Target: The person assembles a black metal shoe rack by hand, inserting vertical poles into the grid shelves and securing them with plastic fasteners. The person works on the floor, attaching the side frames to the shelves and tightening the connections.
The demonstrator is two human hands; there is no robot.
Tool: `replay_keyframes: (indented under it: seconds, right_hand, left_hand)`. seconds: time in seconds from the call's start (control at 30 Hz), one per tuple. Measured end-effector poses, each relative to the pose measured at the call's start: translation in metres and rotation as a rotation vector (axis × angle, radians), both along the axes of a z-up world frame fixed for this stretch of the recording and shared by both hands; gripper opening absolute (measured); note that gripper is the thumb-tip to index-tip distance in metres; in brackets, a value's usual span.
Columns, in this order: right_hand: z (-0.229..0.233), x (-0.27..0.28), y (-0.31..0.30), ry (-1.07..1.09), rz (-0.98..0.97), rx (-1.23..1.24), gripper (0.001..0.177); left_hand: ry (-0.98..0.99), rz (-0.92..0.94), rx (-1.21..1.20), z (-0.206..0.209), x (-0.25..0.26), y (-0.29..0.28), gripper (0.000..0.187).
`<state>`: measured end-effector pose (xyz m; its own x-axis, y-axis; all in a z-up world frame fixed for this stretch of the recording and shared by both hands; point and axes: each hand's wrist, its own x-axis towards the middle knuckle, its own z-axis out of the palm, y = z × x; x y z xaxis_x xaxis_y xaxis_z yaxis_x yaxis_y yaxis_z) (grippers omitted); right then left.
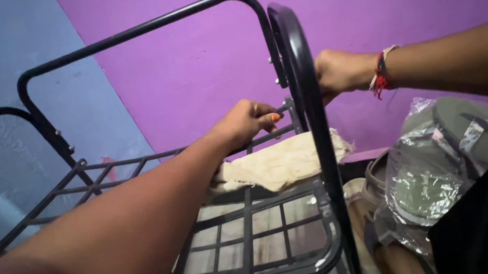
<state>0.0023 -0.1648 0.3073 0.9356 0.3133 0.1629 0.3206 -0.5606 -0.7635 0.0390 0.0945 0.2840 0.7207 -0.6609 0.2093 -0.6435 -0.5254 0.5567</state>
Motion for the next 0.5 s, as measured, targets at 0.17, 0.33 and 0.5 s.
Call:
replay_keyframes:
  seconds: [0.17, 0.33, 0.5]
  right_hand:
    - [-0.004, -0.001, -0.006, 0.050, -0.037, 0.013, 0.020]
    - [0.003, -0.016, -0.002, 0.038, -0.043, 0.005, 0.022]
    - [0.011, -0.026, -0.002, 0.078, -0.030, 0.006, 0.026]
  left_hand:
    - [0.298, 0.095, -0.322, -0.019, 0.039, -0.038, 0.038]
    - [0.216, 0.198, -0.211, -0.027, 0.071, -0.054, 0.037]
    - [0.302, 0.223, -0.069, -0.004, 0.040, -0.052, 0.034]
